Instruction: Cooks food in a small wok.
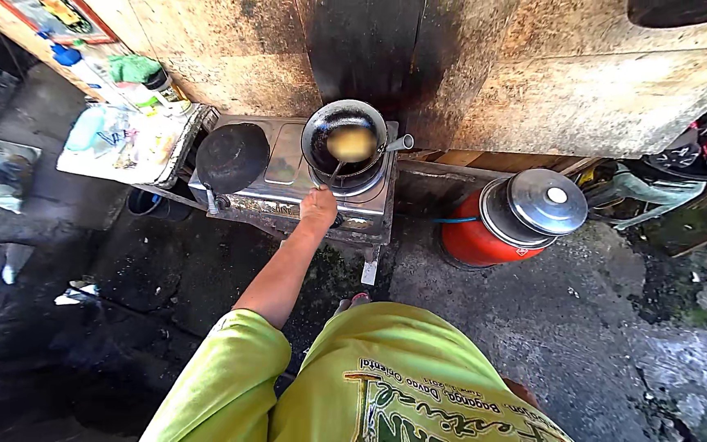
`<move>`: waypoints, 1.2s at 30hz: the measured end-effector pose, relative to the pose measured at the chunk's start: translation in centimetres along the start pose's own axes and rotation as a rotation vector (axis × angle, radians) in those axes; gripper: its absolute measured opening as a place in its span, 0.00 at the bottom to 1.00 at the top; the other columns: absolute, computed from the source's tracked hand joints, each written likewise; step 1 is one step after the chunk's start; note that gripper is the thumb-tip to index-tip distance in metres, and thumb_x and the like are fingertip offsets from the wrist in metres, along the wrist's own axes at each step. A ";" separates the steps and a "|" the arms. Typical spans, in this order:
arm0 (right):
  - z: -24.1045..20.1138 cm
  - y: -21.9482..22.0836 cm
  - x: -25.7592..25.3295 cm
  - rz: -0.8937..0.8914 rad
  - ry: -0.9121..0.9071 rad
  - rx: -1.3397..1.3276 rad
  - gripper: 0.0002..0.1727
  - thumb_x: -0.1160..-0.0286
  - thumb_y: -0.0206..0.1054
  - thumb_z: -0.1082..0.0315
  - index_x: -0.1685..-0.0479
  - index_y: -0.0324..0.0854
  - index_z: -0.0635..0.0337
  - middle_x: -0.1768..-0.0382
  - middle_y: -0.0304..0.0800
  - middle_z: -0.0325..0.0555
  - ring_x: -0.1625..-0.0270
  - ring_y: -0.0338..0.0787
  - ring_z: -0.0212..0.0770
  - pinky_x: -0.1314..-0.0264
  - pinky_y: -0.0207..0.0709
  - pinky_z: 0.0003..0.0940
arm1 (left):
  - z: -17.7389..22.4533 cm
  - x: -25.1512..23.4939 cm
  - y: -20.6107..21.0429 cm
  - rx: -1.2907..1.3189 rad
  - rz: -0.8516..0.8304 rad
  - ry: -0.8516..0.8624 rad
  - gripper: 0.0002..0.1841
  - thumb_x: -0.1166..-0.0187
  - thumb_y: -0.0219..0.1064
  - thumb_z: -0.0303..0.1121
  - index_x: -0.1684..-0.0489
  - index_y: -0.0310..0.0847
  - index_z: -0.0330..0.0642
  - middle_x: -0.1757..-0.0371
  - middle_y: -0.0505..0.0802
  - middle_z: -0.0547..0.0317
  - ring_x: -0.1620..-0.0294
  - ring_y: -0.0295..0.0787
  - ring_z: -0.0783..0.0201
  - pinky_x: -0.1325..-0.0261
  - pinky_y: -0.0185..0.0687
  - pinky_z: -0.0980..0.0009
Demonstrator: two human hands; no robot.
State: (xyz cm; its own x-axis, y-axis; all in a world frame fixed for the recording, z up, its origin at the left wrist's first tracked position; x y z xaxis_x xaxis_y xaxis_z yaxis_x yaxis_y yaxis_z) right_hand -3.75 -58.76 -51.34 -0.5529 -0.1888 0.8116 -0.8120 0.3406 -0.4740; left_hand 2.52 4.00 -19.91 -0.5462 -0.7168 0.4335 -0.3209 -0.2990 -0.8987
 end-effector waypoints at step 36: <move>-0.1 0.1 -1.7 -0.083 0.083 -0.050 0.23 0.11 0.62 0.56 0.31 0.85 0.64 0.39 0.91 0.65 0.34 0.89 0.64 0.26 0.75 0.65 | -4.1 1.1 -1.8 -0.053 -0.022 0.075 0.27 0.08 0.52 0.39 0.08 0.63 0.56 0.35 0.90 0.35 0.35 0.89 0.34 0.40 0.82 0.34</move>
State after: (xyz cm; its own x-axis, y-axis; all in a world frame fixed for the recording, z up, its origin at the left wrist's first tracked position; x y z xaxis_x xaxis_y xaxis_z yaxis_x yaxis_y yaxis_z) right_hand -2.86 -58.36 -52.72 -0.4652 -0.1424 0.8737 -0.8429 0.3728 -0.3881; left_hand -0.72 6.36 -17.58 -0.5947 -0.6605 0.4583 -0.3724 -0.2789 -0.8852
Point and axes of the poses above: each hand's wrist, its own x-axis away from the middle knuckle, its own y-axis out of the palm, z = x × y, the point moved 9 cm from there along -x, towards the middle knuckle
